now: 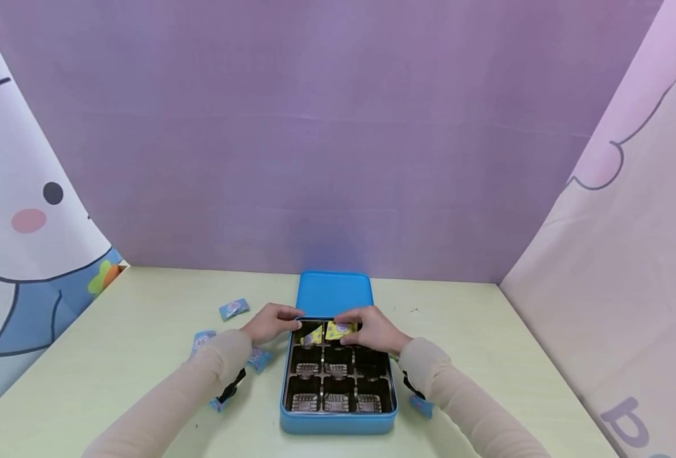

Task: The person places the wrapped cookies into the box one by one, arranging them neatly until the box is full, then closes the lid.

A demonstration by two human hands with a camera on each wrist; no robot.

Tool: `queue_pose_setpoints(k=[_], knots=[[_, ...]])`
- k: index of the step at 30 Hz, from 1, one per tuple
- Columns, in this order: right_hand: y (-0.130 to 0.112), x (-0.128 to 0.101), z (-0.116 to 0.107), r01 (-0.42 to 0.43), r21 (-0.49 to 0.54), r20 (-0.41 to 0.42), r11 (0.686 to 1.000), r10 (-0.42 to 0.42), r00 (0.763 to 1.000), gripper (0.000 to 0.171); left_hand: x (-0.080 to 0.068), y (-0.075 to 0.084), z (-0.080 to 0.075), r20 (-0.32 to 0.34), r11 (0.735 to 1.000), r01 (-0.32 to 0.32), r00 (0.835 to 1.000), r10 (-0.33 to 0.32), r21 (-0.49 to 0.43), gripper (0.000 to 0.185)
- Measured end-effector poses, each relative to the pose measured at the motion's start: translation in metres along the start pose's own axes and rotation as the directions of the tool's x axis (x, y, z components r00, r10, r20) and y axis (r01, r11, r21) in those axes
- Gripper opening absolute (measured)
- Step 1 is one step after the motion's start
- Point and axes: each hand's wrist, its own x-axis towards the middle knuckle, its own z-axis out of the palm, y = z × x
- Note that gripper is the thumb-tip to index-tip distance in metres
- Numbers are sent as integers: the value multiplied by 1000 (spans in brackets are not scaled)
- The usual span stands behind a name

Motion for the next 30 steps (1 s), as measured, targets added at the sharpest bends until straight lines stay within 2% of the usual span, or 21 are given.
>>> queue_pose_setpoints(k=[14, 30], knots=[[0, 4, 4, 10, -43, 4, 999, -9, 1000, 45, -3, -1, -2, -2, 1000, 8, 1000, -8, 7, 38], [-2, 3, 3, 37, -47, 12, 998, -36, 999, 41, -3, 0, -1, -19, 1000, 13, 1000, -13, 11, 37]])
